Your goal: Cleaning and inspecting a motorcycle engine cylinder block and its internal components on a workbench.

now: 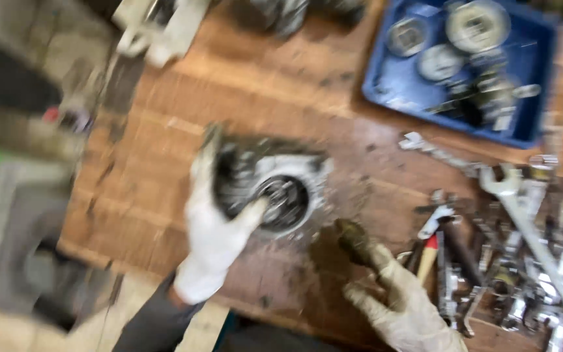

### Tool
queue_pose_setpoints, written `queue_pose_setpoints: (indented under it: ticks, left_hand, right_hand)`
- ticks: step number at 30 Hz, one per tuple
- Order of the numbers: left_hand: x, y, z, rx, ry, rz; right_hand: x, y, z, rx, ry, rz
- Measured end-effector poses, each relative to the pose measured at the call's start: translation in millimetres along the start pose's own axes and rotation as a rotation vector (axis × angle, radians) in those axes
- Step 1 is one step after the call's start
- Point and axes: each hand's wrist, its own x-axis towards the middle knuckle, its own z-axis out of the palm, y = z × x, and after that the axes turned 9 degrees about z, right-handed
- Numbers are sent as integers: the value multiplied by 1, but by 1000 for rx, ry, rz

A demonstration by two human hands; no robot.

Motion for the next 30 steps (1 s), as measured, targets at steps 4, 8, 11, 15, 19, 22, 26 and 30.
queue_pose_setpoints:
  ticks: [4, 8, 11, 15, 19, 22, 26, 30]
  left_hand:
    - [7, 3, 20, -99, 23, 47]
    - [11, 6, 33, -149, 29, 18]
    - [13, 9, 38, -176, 19, 22]
    - [14, 9, 37, -270, -12, -32]
    - [14, 2, 31, -330, -35, -45]
    - [15, -1, 25, -385, -78, -34]
    - [17, -4, 16, -394, -153, -61]
    - [16, -12, 15, -395, -191, -61]
  right_hand:
    - [4, 5, 4, -164, 28, -135]
    - [17, 33, 0, -129, 159, -279]
    - [12, 31, -3, -350, 325, -401]
    - [11, 44, -5, -74, 280, -503]
    - [6, 35, -6, -123, 317, -346]
    - [9, 57, -13, -398, 424, -644]
    - [14, 59, -20, -579, 364, -497]
    - [27, 88, -26, -774, 390, -715]
